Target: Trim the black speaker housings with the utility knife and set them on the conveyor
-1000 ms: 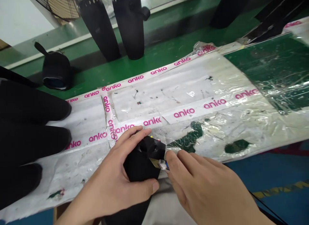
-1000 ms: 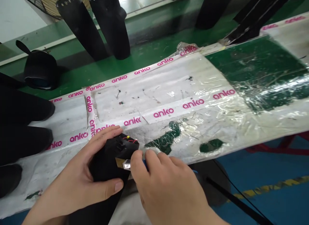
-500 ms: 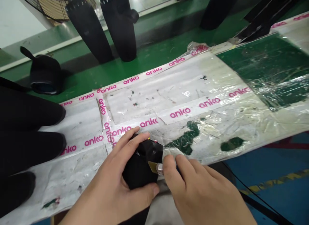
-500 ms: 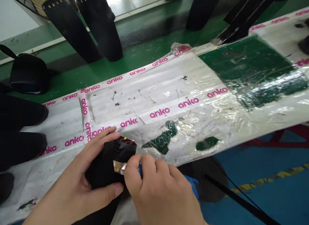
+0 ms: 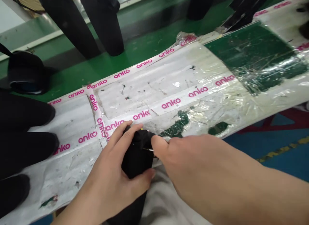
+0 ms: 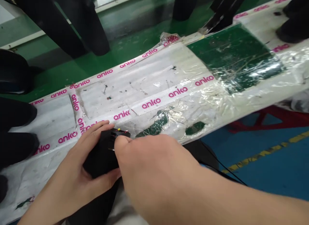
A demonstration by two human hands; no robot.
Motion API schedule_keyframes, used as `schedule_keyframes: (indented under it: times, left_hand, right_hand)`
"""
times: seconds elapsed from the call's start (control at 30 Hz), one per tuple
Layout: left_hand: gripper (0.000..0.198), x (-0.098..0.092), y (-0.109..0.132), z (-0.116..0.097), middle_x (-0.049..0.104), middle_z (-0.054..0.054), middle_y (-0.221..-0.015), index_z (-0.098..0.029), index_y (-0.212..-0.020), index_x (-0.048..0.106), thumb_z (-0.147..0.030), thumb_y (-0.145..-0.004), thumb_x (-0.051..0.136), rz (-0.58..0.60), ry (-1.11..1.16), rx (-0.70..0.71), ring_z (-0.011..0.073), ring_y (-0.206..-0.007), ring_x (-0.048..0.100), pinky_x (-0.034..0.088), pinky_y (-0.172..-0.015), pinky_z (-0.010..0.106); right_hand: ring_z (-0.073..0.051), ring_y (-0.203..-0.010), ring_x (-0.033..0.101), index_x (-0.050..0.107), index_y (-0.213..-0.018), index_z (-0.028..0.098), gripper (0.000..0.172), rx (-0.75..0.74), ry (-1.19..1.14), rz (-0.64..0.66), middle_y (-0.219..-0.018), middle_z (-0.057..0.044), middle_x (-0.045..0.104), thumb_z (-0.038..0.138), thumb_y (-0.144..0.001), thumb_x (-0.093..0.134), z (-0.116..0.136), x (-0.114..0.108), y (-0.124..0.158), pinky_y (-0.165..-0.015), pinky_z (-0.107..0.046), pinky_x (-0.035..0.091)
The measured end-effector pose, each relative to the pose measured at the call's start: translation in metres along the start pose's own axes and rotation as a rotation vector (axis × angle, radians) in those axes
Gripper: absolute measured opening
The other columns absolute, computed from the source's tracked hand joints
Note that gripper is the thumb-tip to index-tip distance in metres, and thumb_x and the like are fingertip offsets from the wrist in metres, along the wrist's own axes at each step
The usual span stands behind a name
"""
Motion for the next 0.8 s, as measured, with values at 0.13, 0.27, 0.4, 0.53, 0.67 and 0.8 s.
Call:
schedule_keyframes:
  times: [0.13,0.27,0.4,0.53,0.67,0.8]
  left_hand:
    - [0.074,-0.002,0.001,-0.002,0.05,0.003,-0.156,-0.038,-0.148,0.047,-0.031,-0.081,0.077,-0.024,0.03,-0.007,0.0295,-0.146,0.051,0.046,-0.122,0.049]
    - [0.071,-0.004,0.002,0.008,0.053,0.004,-0.153,-0.036,-0.146,0.051,-0.037,-0.081,0.08,-0.03,0.161,-0.062,0.0334,-0.143,0.052,0.044,-0.121,0.056]
    - [0.075,-0.001,0.005,0.022,0.053,0.006,-0.153,-0.036,-0.147,0.051,-0.038,-0.079,0.083,-0.03,0.295,-0.125,0.0354,-0.142,0.052,0.037,-0.123,0.062]
    - [0.079,0.001,0.006,0.026,0.05,0.004,-0.157,-0.039,-0.15,0.049,-0.036,-0.079,0.084,-0.021,0.314,-0.137,0.035,-0.145,0.049,0.032,-0.126,0.062]
    - [0.092,-0.005,0.012,0.042,0.042,0.005,-0.165,-0.039,-0.158,0.039,-0.048,-0.08,0.087,0.009,0.346,-0.186,0.0366,-0.153,0.039,0.029,-0.129,0.06]
    - [0.085,-0.033,0.035,0.076,0.024,-0.001,-0.174,-0.049,-0.162,0.023,-0.055,-0.094,0.073,-0.14,0.344,-0.278,0.0326,-0.157,0.032,0.026,-0.13,0.058]
  right_hand:
    - [-0.016,-0.039,0.052,0.052,-0.087,0.024,0.029,0.09,0.11,0.102,-0.055,0.005,0.051,0.009,-0.063,0.062,-0.004,0.004,-0.001,-0.042,-0.028,0.007]
    - [-0.017,-0.04,0.054,0.051,-0.089,0.022,0.027,0.058,0.134,-0.109,-0.059,0.005,0.054,0.006,-0.068,0.056,-0.003,-0.006,0.019,-0.041,-0.029,0.012]
    - [-0.016,-0.047,0.062,0.053,-0.104,0.02,0.016,0.053,0.145,-0.382,-0.07,0.002,0.064,0.016,-0.102,0.038,-0.012,-0.018,0.05,-0.039,-0.031,0.034]
    - [-0.015,-0.047,0.065,0.054,-0.113,0.02,0.026,0.136,0.069,-0.367,-0.07,0.004,0.069,0.032,-0.113,0.031,-0.028,-0.002,0.058,-0.04,-0.028,0.042]
    - [-0.016,-0.054,0.07,0.051,-0.128,0.019,0.029,0.234,-0.073,-0.325,-0.083,0.0,0.077,0.038,-0.112,0.036,-0.043,0.018,0.059,-0.043,-0.025,0.048]
    - [-0.017,-0.067,0.075,0.049,-0.124,0.023,0.022,0.308,-0.241,-0.331,-0.084,0.001,0.077,0.037,-0.111,0.038,-0.062,0.037,0.063,-0.053,-0.024,0.054]
Point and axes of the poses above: each hand's wrist, its own y-axis away from the middle knuckle, its own x-axis out of the palm, z = x × y, the point moved 9 cm from there along -y, towards the middle knuckle
